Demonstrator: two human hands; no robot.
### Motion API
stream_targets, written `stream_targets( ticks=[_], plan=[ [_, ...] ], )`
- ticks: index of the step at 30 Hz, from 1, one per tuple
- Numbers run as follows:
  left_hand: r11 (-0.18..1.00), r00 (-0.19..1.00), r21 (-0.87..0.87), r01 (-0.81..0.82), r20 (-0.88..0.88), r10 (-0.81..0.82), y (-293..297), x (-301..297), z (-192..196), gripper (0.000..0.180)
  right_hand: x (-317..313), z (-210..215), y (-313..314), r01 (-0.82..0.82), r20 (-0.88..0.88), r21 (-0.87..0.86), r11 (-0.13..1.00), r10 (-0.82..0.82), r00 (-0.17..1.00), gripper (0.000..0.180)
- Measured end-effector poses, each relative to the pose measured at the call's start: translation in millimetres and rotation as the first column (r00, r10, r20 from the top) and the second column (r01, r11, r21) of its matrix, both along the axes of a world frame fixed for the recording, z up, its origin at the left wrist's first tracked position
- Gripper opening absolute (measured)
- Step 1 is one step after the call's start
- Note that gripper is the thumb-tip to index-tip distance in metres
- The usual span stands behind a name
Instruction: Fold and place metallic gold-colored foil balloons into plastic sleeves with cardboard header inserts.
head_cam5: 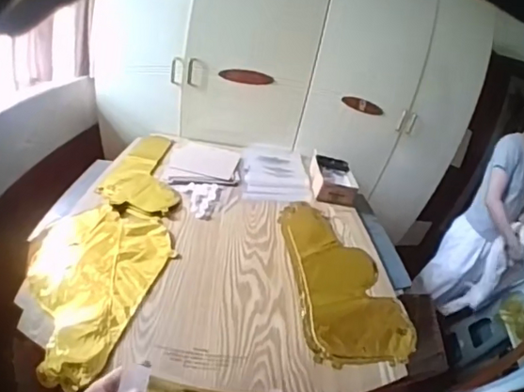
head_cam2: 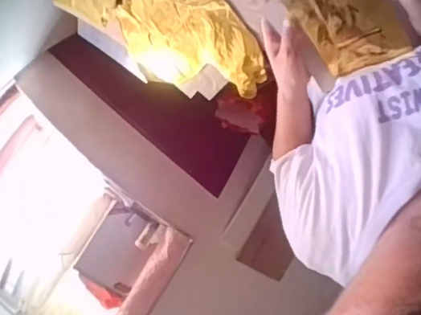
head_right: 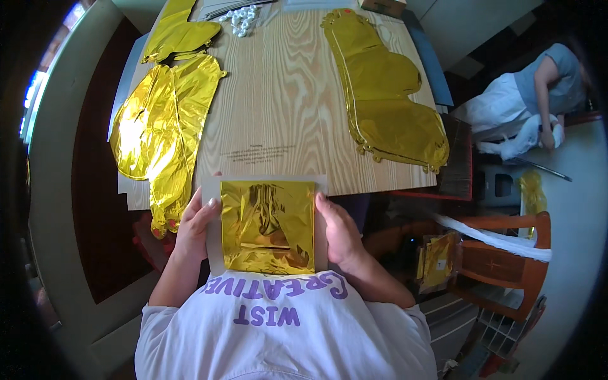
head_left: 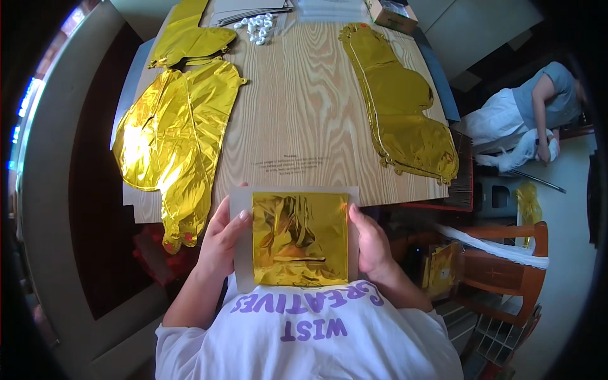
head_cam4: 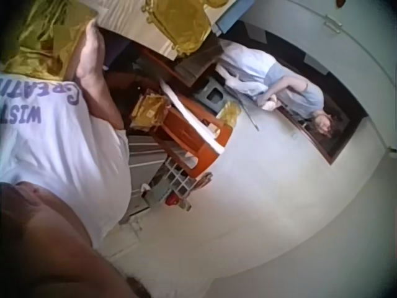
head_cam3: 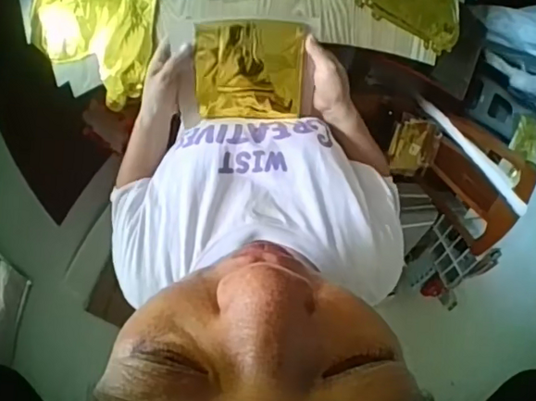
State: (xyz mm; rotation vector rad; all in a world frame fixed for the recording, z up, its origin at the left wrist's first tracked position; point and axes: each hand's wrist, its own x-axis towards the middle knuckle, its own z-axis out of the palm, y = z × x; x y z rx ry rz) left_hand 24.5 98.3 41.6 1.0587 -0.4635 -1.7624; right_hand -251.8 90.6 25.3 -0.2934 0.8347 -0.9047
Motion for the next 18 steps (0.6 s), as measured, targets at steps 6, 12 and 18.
stream_targets(
  ticks=[6, 12, 18],
  plan=[
    [0.983, 0.958, -0.077, 0.167, -0.222, -0.18, 27.7, 15.0, 6.4, 0.077, -15.1, 6.6, 14.4, -0.123, -0.086, -0.163, 0.979, 0.11, 0.99, 0.051],
    [0.982, 0.984, 0.098, 0.161, -0.09, -0.152, 50.8, 12.8, 14.6, 0.073, -26.3, 5.3, 39.5, -0.323, -0.252, -0.133, 0.937, 0.283, 0.925, 0.05],
    [0.965, 0.98, 0.174, 0.198, -0.02, -0.198, 66.1, 20.0, -2.3, 0.063, -43.8, 6.2, 50.2, -0.425, -0.288, -0.07, 0.902, 0.39, 0.875, 0.04]
  ],
)
